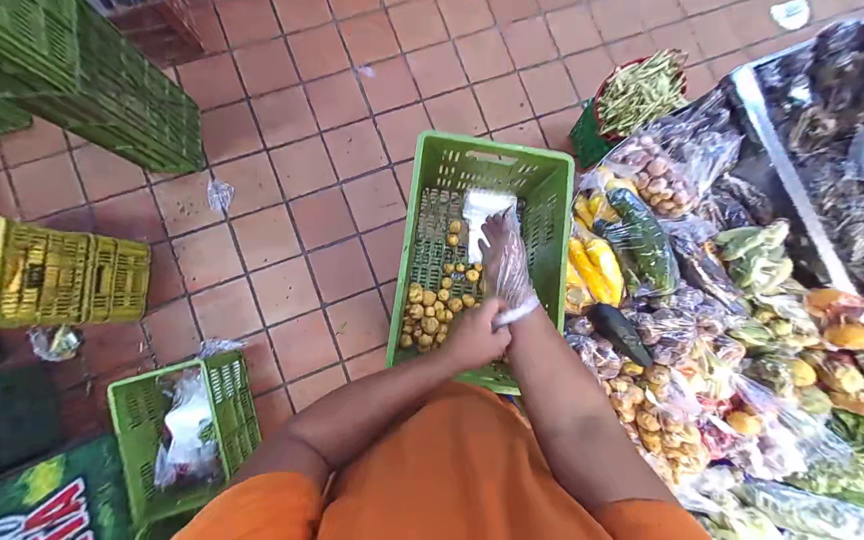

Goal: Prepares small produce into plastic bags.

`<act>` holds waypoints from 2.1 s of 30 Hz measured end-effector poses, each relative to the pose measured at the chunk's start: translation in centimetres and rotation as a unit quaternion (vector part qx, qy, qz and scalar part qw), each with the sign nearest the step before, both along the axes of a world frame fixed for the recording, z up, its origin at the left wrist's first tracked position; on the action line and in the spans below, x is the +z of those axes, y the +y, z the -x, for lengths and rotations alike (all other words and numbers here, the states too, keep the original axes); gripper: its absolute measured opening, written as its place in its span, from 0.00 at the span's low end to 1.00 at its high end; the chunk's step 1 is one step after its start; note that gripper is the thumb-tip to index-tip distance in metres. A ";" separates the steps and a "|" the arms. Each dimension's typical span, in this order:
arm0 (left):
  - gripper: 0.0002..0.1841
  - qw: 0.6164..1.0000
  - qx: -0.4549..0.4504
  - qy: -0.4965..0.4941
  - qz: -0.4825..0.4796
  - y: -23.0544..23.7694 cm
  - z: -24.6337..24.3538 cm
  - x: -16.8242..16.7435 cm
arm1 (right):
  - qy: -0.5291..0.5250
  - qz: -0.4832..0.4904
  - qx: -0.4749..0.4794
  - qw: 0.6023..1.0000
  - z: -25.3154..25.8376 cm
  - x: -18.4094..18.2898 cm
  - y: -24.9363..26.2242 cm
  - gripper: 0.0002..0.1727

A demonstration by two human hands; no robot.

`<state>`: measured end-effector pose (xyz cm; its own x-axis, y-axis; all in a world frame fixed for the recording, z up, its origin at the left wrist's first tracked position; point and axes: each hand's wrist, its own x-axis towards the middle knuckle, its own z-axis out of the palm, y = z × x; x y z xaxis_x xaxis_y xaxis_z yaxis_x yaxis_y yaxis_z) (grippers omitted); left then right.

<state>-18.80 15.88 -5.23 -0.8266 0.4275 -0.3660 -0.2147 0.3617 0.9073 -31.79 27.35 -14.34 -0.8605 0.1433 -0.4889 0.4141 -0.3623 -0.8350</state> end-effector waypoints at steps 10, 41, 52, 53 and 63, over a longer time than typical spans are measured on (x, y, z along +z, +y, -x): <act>0.24 0.950 0.199 -0.144 -0.194 -3.4 7.6 -2.8 | -0.081 -0.033 0.075 0.993 -1.1 0.6 -2.2 0.14; 0.14 0.865 0.466 -0.165 -0.086 -12.6 -11.6 -2.6 | -0.048 -0.281 0.719 0.634 -2.7 -17.2 -7.2 0.45; 0.17 0.922 0.344 -0.169 -0.048 -10.5 -9.1 -3.8 | -0.174 -0.039 0.446 0.877 -4.8 -16.3 -4.0 0.35; 0.18 0.939 0.304 -0.157 0.021 -10.3 -8.4 -4.3 | -0.196 0.021 0.412 0.890 -4.9 -14.4 -2.7 0.33; 0.40 0.937 0.029 -0.186 0.295 -4.4 -1.9 -10.2 | -0.274 0.079 0.469 0.836 -9.7 -1.3 2.8 0.34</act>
